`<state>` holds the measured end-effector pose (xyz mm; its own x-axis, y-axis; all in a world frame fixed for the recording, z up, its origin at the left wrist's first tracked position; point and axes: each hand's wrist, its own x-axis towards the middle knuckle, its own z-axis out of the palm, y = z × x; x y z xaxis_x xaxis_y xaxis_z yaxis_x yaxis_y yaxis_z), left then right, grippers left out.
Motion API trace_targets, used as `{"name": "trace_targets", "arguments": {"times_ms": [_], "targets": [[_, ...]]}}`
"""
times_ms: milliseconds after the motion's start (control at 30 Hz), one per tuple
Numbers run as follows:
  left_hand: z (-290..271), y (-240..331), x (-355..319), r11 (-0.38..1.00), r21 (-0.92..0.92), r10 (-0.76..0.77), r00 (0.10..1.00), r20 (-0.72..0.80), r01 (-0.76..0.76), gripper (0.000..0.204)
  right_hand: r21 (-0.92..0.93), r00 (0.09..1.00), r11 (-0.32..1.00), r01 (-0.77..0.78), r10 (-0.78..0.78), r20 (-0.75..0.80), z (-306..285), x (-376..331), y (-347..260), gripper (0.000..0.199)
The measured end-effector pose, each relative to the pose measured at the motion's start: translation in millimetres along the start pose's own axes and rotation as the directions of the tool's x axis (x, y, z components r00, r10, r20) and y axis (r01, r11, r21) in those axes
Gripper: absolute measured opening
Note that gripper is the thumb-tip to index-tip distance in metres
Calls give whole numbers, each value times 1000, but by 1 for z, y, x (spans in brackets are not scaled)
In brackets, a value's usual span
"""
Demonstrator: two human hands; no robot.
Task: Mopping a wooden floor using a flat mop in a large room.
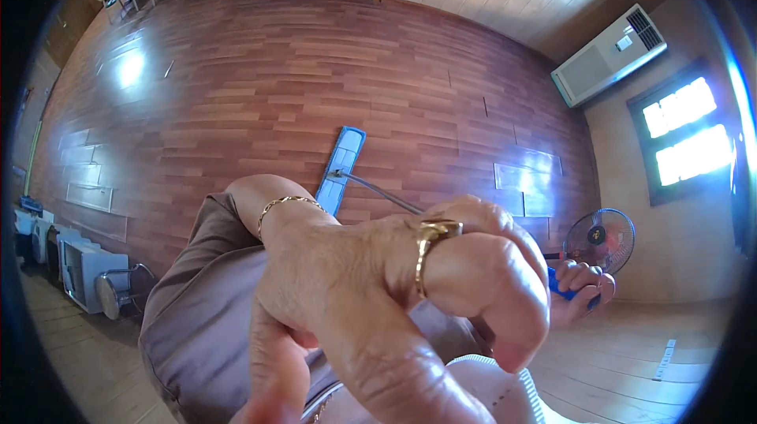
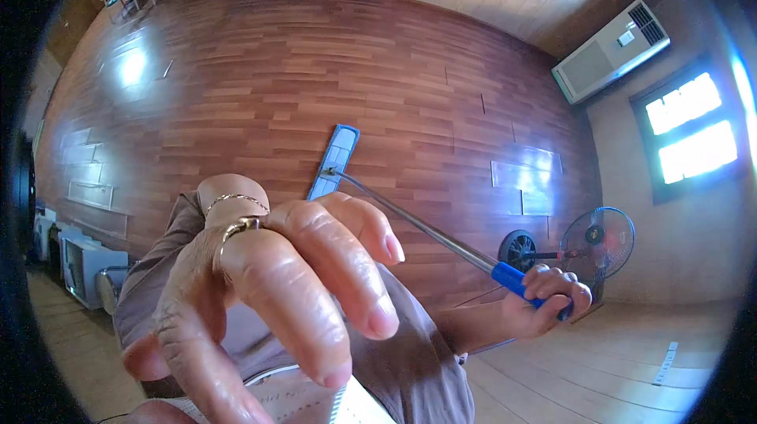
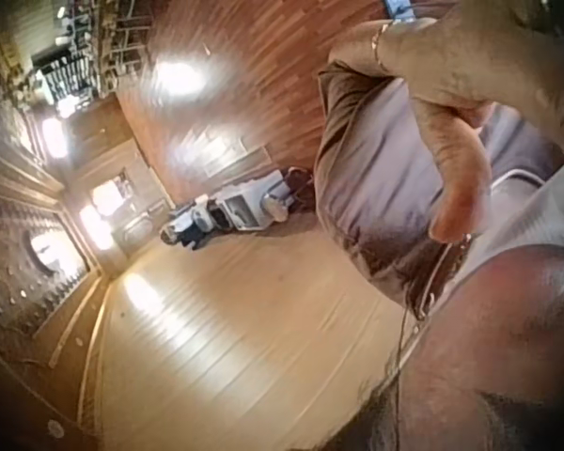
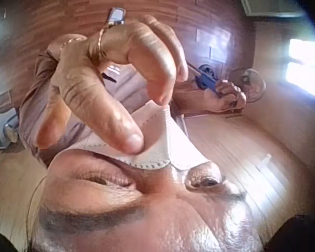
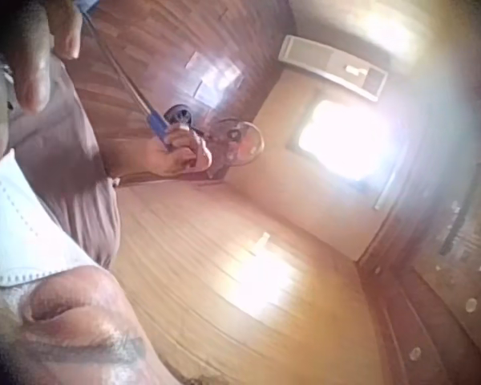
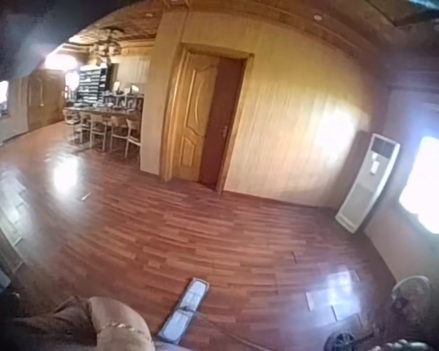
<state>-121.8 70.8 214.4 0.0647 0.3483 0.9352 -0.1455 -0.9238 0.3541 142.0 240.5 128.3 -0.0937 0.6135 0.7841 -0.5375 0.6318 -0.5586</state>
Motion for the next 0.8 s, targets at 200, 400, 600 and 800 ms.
{"name": "trace_targets", "arguments": {"times_ms": [200,400,600,800], "targets": [[-40,-4,28,975,-196,-33,939,342,105,62,135,996,989,-55,64,-61,-51,12,30,22],[-38,11,16,966,-175,-153,968,199,189,62,305,997,951,-48,63,-38,-64,16,53,18],[-40,15,0,971,-201,-105,986,128,130,65,301,994,950,-85,100,-33,-68,0,94,17],[-36,23,-20,998,-6,-66,997,-30,66,53,202,975,961,-187,207,-85,2,-43,151,23]]}}
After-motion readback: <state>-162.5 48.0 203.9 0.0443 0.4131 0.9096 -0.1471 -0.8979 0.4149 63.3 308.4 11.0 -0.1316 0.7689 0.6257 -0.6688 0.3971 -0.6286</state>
